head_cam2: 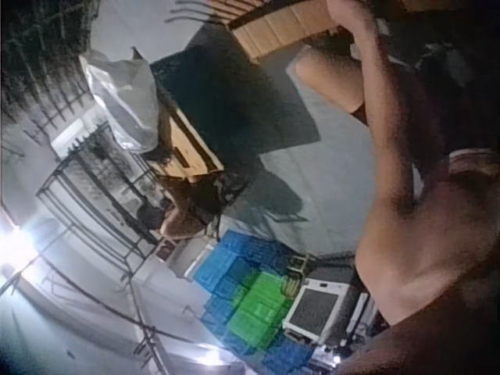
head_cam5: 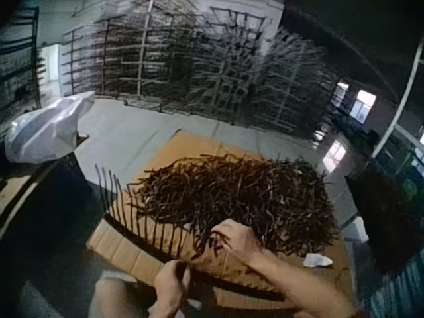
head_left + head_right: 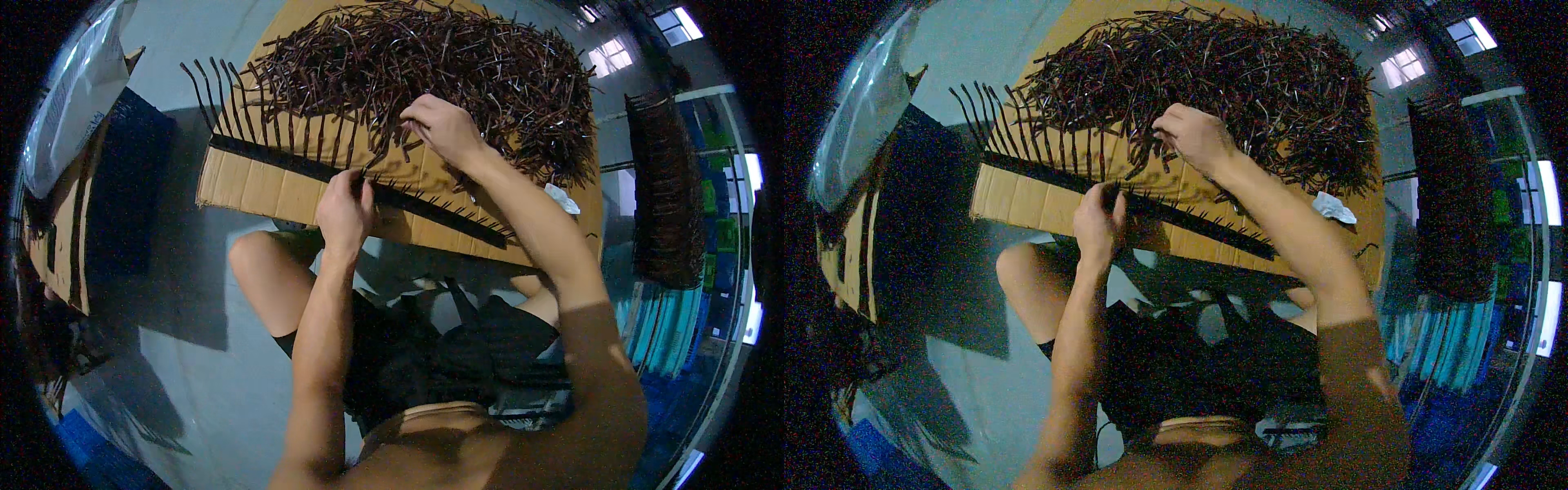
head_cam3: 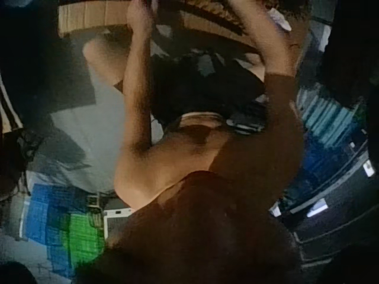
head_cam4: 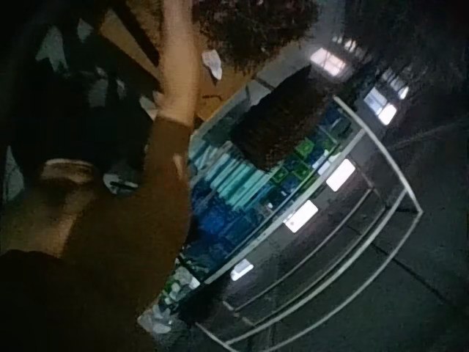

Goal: The person sits on the floor and inserts individual dark bristles into slots along a black broom head. They repeatedly pick bristles from a pile on a cardboard sheet and press them into place, then place the completed broom head on a nearby rack.

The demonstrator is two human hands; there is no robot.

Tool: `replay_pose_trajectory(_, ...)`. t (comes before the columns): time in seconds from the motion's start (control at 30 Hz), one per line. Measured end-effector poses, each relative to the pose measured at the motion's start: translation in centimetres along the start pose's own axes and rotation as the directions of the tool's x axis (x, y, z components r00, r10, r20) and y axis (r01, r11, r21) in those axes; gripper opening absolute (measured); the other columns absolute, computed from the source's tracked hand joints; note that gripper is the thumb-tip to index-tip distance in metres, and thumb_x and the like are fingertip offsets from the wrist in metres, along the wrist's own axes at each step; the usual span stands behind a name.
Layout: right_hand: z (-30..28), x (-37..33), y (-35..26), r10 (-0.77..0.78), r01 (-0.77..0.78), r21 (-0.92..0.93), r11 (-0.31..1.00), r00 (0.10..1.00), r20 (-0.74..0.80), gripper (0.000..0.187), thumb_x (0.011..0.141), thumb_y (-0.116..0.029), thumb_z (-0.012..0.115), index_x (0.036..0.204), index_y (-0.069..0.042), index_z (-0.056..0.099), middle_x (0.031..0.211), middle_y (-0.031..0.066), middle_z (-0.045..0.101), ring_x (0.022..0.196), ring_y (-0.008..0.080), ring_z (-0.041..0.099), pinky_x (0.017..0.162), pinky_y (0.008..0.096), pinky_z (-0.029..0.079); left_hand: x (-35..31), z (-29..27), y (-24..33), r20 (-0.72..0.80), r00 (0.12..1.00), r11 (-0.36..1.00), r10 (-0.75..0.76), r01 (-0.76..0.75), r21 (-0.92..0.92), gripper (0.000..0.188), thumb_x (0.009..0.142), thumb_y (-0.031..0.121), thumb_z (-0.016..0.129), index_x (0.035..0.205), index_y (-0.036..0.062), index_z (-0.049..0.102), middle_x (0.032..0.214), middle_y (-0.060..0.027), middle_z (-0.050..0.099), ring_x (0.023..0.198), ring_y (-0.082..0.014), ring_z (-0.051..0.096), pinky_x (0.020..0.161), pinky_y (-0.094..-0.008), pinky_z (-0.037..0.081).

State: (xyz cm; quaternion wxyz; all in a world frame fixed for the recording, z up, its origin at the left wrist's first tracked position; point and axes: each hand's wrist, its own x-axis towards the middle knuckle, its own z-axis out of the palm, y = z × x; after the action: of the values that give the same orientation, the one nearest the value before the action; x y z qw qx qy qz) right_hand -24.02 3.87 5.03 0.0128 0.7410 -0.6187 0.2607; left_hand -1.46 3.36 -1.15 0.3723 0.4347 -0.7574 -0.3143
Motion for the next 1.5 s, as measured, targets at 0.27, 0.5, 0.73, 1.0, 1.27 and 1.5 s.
replay_pose_trajectory(0.27,3.4,-3.4,0.3,0.419,-0.425,0.287,0.858,0.904,0.086,0.033,0.083,-0.034,0.065,0.087,-0.002,0.063,0.079,0.0104,0.065,0.070,0.0235,0.062,0.067,0.0347,0.050,0.3,0.4,0.4,0.043,0.998,0.999,-0.050,0.049,0.018,0.015,0.084,0.016,0.066,0.090,0.0022,0.064,0.083,-0.0160,0.065,0.075,-0.0325,0.063,0.066,-0.0371,0.050)
replay_pose_trajectory(0.5,2.1,-2.9,-7.2,0.521,-0.553,0.676,0.488,0.805,0.282,0.016,0.093,-0.016,0.056,0.098,0.000,0.057,0.085,0.0033,0.060,0.079,0.0134,0.058,0.070,0.0270,0.048,0.2,-0.3,0.9,0.001,1.000,0.999,-0.031,0.031,0.017,0.014,0.084,0.019,0.063,0.086,0.0056,0.064,0.080,-0.0130,0.063,0.072,-0.0335,0.061,0.062,-0.0396,0.048)
replay_pose_trajectory(0.73,3.9,-3.9,-7.7,0.495,-0.458,0.651,0.605,0.857,0.143,0.016,0.093,-0.016,0.056,0.096,-0.001,0.058,0.089,0.0046,0.060,0.084,0.0122,0.055,0.078,0.0269,0.045,0.2,-0.1,0.7,0.031,0.998,0.996,-0.055,0.053,0.067,0.013,0.085,0.018,0.061,0.085,0.0052,0.063,0.082,-0.0134,0.063,0.075,-0.0345,0.061,0.065,-0.0409,0.048)
replay_pose_trajectory(1.0,3.7,-3.5,-7.7,0.383,-0.311,0.523,0.794,0.923,-0.032,0.020,0.089,-0.017,0.060,0.091,0.003,0.059,0.089,0.0094,0.061,0.083,0.0179,0.057,0.078,0.0293,0.045,0.2,0.0,0.7,0.015,0.999,0.999,-0.031,0.031,0.036,0.014,0.085,0.018,0.061,0.085,0.0044,0.062,0.079,-0.0145,0.061,0.073,-0.0355,0.060,0.064,-0.0419,0.047)
replay_pose_trajectory(1.27,3.6,-2.5,-7.5,0.360,-0.312,0.578,0.754,0.932,0.034,0.019,0.087,-0.014,0.062,0.094,0.004,0.061,0.092,0.0092,0.063,0.088,0.0191,0.059,0.081,0.0290,0.046,0.3,0.3,0.3,0.009,1.000,0.999,-0.005,0.005,0.034,0.015,0.085,0.019,0.061,0.082,0.0041,0.060,0.078,-0.0147,0.060,0.072,-0.0362,0.059,0.062,-0.0427,0.047)
replay_pose_trajectory(1.5,3.5,-2.8,-7.8,0.393,-0.319,0.670,0.670,0.918,0.045,0.015,0.087,-0.011,0.064,0.095,0.002,0.064,0.089,0.0065,0.065,0.083,0.0114,0.060,0.074,0.0245,0.048,0.3,0.0,0.4,0.023,0.999,0.998,-0.028,0.026,0.057,0.014,0.084,0.019,0.062,0.082,0.0050,0.061,0.079,-0.0144,0.061,0.072,-0.0360,0.059,0.062,-0.0421,0.047)
